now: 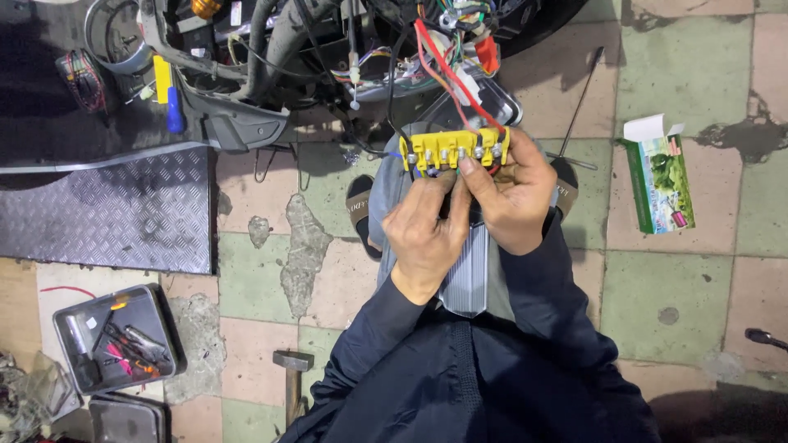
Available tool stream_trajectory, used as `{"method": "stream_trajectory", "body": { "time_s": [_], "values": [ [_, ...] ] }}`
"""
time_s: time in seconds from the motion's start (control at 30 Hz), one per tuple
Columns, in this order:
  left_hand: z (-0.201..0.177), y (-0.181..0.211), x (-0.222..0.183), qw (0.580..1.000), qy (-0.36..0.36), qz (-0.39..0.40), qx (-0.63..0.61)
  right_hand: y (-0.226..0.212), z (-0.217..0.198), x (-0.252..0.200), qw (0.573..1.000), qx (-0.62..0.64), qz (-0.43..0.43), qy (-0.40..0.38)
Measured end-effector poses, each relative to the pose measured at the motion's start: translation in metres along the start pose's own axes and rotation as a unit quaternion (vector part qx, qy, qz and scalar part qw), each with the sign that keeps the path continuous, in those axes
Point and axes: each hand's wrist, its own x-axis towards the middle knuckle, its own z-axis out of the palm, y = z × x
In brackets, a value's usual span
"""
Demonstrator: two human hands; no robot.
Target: Connecting and securing electrical wires to a terminal block on a motorcycle using a screwdriver.
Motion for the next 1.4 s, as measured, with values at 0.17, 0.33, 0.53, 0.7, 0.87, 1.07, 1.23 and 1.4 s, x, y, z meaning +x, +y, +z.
{"method": "stream_trajectory", "body": {
  "time_s": [0.17, 0.33, 0.53, 0.7, 0.87, 1.07, 1.23, 1.4],
  "values": [
    [0.001, -0.001, 0.002, 1.000, -0.006, 0.008, -0.005, 0.006, -0.003, 0.000, 1.000, 0.017, 0.021, 0.012],
    [0.002, -0.003, -0.002, 0.999, -0.007, 0.041, 0.029, 0.000, 0.001, 0.000, 0.999, 0.018, 0.028, 0.017],
    [-0.004, 0.002, 0.005, 0.997, -0.032, 0.064, 0.029, -0.002, 0.005, -0.004, 0.997, 0.030, 0.062, 0.041],
    [-0.028, 0.018, 0.031, 0.990, -0.120, 0.079, 0.000, -0.004, 0.003, -0.002, 0.993, 0.064, 0.081, 0.063],
    [-0.065, 0.010, 0.060, 0.995, -0.046, 0.031, -0.077, 0.001, 0.006, 0.001, 0.976, 0.180, 0.089, 0.082],
    [-0.081, 0.003, 0.139, 0.997, -0.057, 0.015, -0.045, 0.000, -0.004, -0.003, 0.963, 0.238, 0.124, -0.004],
    [-0.057, -0.024, 0.205, 0.973, -0.205, 0.104, -0.034, -0.005, -0.006, -0.008, 0.966, 0.197, 0.157, -0.059],
    [-0.012, -0.060, 0.257, 0.848, -0.358, 0.391, 0.004, -0.010, -0.001, -0.009, 0.969, 0.167, 0.169, -0.065]
  ]
}}
